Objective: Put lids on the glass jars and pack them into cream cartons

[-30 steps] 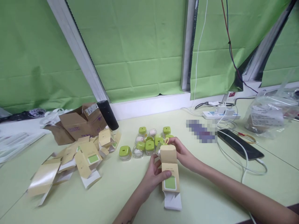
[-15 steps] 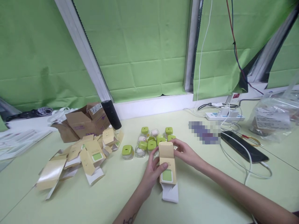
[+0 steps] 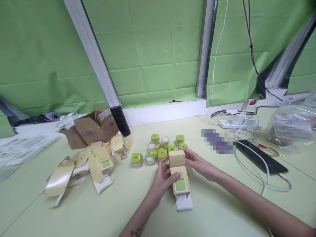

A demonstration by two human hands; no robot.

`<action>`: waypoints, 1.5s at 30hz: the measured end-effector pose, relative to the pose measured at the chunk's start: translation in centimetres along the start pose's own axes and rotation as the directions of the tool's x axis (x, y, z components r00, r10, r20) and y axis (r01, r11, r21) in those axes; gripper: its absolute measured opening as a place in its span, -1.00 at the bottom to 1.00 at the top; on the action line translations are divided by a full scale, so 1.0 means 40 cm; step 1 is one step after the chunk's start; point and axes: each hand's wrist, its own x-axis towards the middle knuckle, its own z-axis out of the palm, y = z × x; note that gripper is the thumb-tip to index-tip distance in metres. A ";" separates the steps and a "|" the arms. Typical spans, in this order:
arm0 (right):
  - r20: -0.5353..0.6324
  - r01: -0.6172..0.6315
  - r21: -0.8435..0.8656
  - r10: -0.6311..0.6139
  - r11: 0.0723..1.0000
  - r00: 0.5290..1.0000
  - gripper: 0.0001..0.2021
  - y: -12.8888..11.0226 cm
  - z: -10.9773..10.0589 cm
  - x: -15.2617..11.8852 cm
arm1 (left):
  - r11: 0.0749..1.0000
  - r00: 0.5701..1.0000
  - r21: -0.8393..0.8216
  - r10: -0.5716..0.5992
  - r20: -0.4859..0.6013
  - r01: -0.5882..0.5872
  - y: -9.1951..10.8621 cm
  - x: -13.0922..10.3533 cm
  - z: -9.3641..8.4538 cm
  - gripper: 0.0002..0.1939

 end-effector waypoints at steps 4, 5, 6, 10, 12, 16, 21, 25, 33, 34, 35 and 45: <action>-0.055 0.000 -0.015 -0.001 1.000 0.998 -0.73 0.005 0.013 0.001 | 1.000 1.000 0.000 0.002 -0.024 -0.002 -0.008 0.004 -0.001 -0.32; -0.054 -0.007 -0.024 0.006 1.000 0.998 -0.73 0.006 0.014 0.002 | 1.000 1.000 0.000 -0.003 -0.027 0.003 -0.010 0.005 -0.001 -0.32; -0.055 -0.014 -0.033 0.012 0.999 0.998 -0.72 0.007 0.014 0.002 | 1.000 1.000 -0.002 -0.010 -0.029 0.010 -0.011 0.005 -0.001 -0.32; -0.071 0.004 -0.134 -0.014 0.991 0.997 -0.68 0.008 0.009 0.005 | 0.999 0.999 -0.018 -0.048 -0.018 0.048 -0.015 0.005 0.002 -0.33; -0.016 0.012 -0.161 -0.015 0.987 1.000 -0.64 0.010 0.009 0.007 | 0.998 0.998 -0.031 -0.061 -0.011 0.061 -0.016 0.003 0.005 -0.36; 0.038 -0.014 -0.063 0.017 0.998 0.999 -0.56 0.031 0.020 0.007 | 0.992 0.993 -0.077 -0.106 -0.047 0.102 -0.012 0.001 0.008 -0.42; -0.114 0.053 -0.219 -0.080 0.974 0.990 -0.51 0.051 0.025 -0.011 | 0.983 0.983 -0.156 -0.122 -0.141 0.099 -0.009 0.007 0.009 -0.37; 0.299 0.539 -0.604 -0.460 0.587 0.836 -0.34 0.025 0.031 -0.050 | 0.988 0.978 -0.153 -0.057 -0.199 0.027 -0.019 0.013 0.008 -0.35; 0.664 0.772 -0.635 -0.492 0.028 0.564 -0.68 0.043 0.041 -0.071 | 0.976 0.960 -0.213 -0.023 -0.278 -0.039 -0.011 0.013 0.000 -0.42; 0.674 0.767 -0.641 -0.497 -0.027 0.546 -0.73 0.050 0.038 -0.067 | 0.974 0.960 -0.223 -0.025 -0.280 -0.040 -0.008 0.012 -0.001 -0.42; 0.673 0.758 -0.650 -0.507 -0.059 0.538 -0.74 0.055 0.035 -0.064 | 0.973 0.961 -0.228 -0.027 -0.275 -0.038 -0.006 0.012 -0.001 -0.42; 0.388 0.600 -0.782 -0.623 0.167 0.679 -0.84 0.068 0.047 -0.059 | 0.971 0.971 -0.236 -0.021 -0.239 -0.037 -0.001 0.009 0.004 -0.37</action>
